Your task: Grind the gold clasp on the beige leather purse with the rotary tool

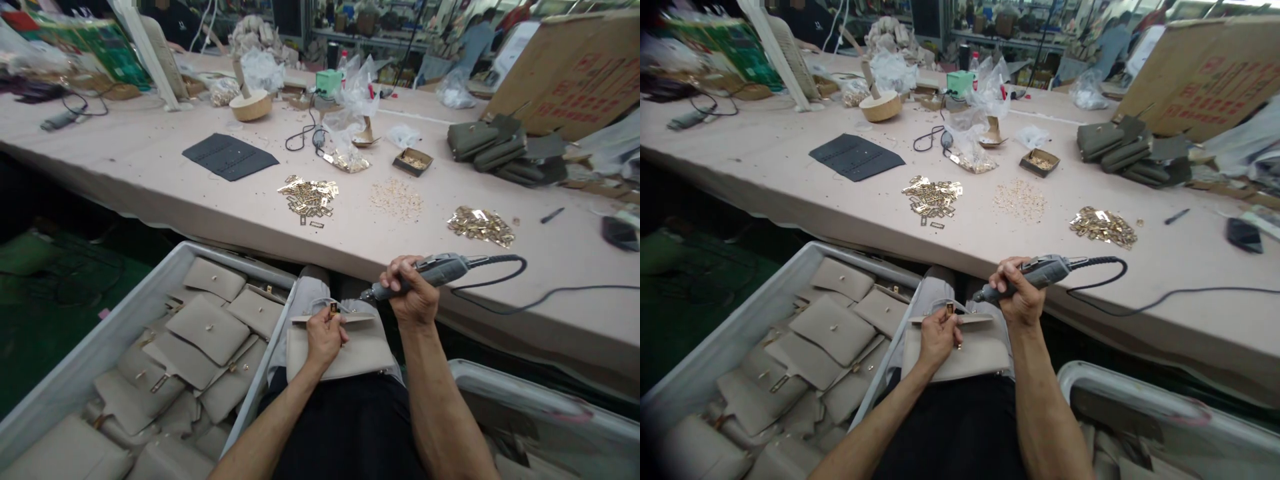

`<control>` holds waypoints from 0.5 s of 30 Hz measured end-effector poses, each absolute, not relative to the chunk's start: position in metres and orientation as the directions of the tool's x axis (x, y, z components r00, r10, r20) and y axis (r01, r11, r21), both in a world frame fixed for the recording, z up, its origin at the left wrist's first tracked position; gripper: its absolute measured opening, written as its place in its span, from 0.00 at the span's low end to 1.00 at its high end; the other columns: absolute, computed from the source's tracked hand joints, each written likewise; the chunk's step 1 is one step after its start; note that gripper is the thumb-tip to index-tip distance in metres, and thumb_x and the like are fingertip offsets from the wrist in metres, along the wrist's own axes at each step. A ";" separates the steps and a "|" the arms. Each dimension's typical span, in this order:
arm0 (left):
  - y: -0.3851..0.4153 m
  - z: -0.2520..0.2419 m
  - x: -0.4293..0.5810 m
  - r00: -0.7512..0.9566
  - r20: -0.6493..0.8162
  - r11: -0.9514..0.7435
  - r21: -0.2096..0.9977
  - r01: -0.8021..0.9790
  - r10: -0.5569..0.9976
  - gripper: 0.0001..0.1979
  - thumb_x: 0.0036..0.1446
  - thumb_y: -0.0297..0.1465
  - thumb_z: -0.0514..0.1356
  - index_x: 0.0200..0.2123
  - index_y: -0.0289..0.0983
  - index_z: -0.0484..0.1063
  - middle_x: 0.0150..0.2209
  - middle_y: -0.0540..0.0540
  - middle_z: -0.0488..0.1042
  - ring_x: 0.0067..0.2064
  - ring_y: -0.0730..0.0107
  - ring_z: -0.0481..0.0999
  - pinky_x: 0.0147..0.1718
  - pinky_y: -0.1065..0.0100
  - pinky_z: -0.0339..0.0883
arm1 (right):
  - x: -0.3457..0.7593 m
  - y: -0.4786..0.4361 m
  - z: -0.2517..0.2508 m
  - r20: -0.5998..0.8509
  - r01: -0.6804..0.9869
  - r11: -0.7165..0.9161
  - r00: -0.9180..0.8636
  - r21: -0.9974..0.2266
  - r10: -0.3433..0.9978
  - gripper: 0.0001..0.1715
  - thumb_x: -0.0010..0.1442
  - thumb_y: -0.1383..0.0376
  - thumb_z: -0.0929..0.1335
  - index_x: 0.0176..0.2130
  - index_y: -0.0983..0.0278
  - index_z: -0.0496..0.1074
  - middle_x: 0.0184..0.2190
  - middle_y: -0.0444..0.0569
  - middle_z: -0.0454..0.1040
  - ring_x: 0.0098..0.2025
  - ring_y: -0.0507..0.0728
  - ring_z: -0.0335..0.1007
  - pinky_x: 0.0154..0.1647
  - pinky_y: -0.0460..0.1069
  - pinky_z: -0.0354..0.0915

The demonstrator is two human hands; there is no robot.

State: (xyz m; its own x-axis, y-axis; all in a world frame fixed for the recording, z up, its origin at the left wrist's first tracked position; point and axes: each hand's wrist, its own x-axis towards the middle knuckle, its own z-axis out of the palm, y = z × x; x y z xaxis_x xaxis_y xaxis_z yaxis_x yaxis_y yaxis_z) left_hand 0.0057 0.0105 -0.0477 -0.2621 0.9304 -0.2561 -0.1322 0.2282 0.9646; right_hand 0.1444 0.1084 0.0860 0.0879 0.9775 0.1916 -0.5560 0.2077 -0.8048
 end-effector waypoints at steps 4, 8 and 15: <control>0.013 -0.047 0.007 -0.275 -0.252 0.232 0.967 -0.103 0.928 0.12 0.62 0.40 0.58 0.32 0.38 0.72 0.15 0.51 0.72 0.15 0.71 0.70 0.16 0.74 0.63 | 0.153 0.113 0.082 0.167 -0.595 0.195 0.103 -0.779 0.981 0.13 0.52 0.64 0.78 0.30 0.62 0.72 0.28 0.42 0.72 0.20 0.47 0.59 0.24 0.48 0.62; 0.014 -0.044 0.010 -0.306 -0.210 0.197 0.978 -0.075 0.929 0.12 0.61 0.42 0.59 0.32 0.39 0.70 0.19 0.51 0.73 0.14 0.70 0.71 0.14 0.73 0.61 | 0.163 0.118 0.084 0.147 -0.635 0.204 0.141 -0.745 0.979 0.13 0.52 0.64 0.79 0.31 0.62 0.72 0.27 0.42 0.71 0.19 0.47 0.59 0.24 0.47 0.62; 0.021 -0.070 0.004 -0.268 -0.199 0.197 0.980 -0.035 0.943 0.24 0.58 0.56 0.62 0.32 0.39 0.74 0.16 0.49 0.72 0.14 0.65 0.71 0.14 0.69 0.64 | 0.185 0.157 0.085 0.032 -0.730 0.246 0.294 -0.638 0.955 0.22 0.48 0.65 0.80 0.34 0.62 0.67 0.27 0.39 0.70 0.21 0.46 0.58 0.26 0.46 0.65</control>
State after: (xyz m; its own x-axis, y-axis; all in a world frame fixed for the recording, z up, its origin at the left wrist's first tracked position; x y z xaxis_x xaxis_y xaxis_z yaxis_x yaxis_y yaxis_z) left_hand 0.0038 0.0213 -0.0698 -0.2675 0.9427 -0.1993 -0.0353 0.1971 0.9797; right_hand 0.1854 0.1573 0.0854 0.2939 0.9553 0.0317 -0.7301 0.2458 -0.6376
